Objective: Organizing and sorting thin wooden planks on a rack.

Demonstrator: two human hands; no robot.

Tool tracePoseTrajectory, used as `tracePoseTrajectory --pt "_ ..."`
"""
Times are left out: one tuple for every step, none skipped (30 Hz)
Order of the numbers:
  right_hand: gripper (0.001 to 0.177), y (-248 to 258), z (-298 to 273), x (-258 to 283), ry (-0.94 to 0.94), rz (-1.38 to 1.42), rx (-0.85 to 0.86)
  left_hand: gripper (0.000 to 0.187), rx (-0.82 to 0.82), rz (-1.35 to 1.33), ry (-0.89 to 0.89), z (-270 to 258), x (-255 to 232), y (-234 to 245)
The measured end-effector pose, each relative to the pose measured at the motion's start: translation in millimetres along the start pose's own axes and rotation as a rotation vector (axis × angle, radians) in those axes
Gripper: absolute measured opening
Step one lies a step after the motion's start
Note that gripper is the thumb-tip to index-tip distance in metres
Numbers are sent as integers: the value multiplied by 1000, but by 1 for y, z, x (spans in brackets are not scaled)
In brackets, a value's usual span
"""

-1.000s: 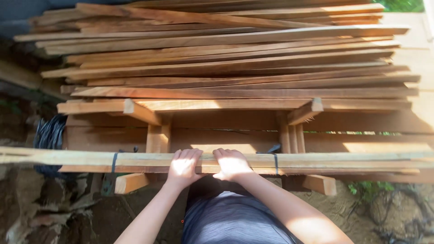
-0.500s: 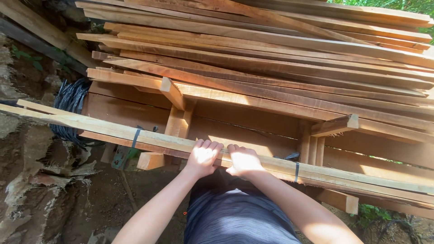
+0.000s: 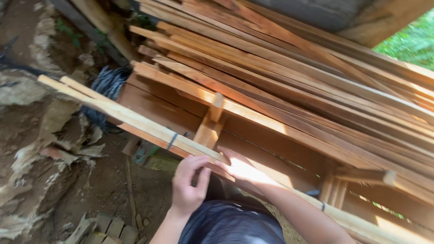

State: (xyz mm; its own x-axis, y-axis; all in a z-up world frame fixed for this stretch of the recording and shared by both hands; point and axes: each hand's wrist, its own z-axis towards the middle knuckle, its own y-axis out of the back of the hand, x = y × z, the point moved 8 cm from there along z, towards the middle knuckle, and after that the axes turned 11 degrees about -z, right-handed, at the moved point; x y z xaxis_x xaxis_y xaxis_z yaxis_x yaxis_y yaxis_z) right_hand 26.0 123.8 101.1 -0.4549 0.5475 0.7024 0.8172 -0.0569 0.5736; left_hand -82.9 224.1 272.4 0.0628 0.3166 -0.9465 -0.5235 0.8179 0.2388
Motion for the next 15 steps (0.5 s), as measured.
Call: tracePoseTrajectory --pt "81 -5 21 12 28 12 -45 24 -183 8 -21 2 10 33" --pt "79 -10 42 24 57 26 -90 26 -366 18 -43 0 19 65" --pt "79 -17 62 32 77 21 -71 26 -390 31 -39 1 51 78" --pt "77 -27 83 38 62 44 -18 31 -546 -110 121 -4 99 101" --pt "76 -33 106 42 44 64 29 38 -697 -261 274 -8 148 120" --pt "76 -33 123 53 61 54 42 38 -720 -257 269 -3 166 130" --pt "75 -40 136 60 40 89 121 52 -759 -302 412 -5 194 135" --pt "76 -47 147 65 18 124 200 66 -796 -350 554 -9 222 138" --pt "76 -48 156 71 21 119 211 66 -808 -350 559 -4 230 138" --pt "78 -54 163 72 -34 148 266 68 -885 -365 576 -3 241 139" --pt "81 -61 167 74 -90 178 325 69 -964 -378 597 -6 249 140" --pt "81 -72 172 70 -90 175 342 69 -978 -376 607 -7 249 136" --pt "78 -79 179 63 -136 298 301 70 -990 -404 613 -7 250 132" --pt "75 -86 185 56 -184 419 259 72 -1002 -433 619 -7 250 127" --pt "75 -87 190 53 -186 412 266 72 -1010 -437 623 -12 251 125"
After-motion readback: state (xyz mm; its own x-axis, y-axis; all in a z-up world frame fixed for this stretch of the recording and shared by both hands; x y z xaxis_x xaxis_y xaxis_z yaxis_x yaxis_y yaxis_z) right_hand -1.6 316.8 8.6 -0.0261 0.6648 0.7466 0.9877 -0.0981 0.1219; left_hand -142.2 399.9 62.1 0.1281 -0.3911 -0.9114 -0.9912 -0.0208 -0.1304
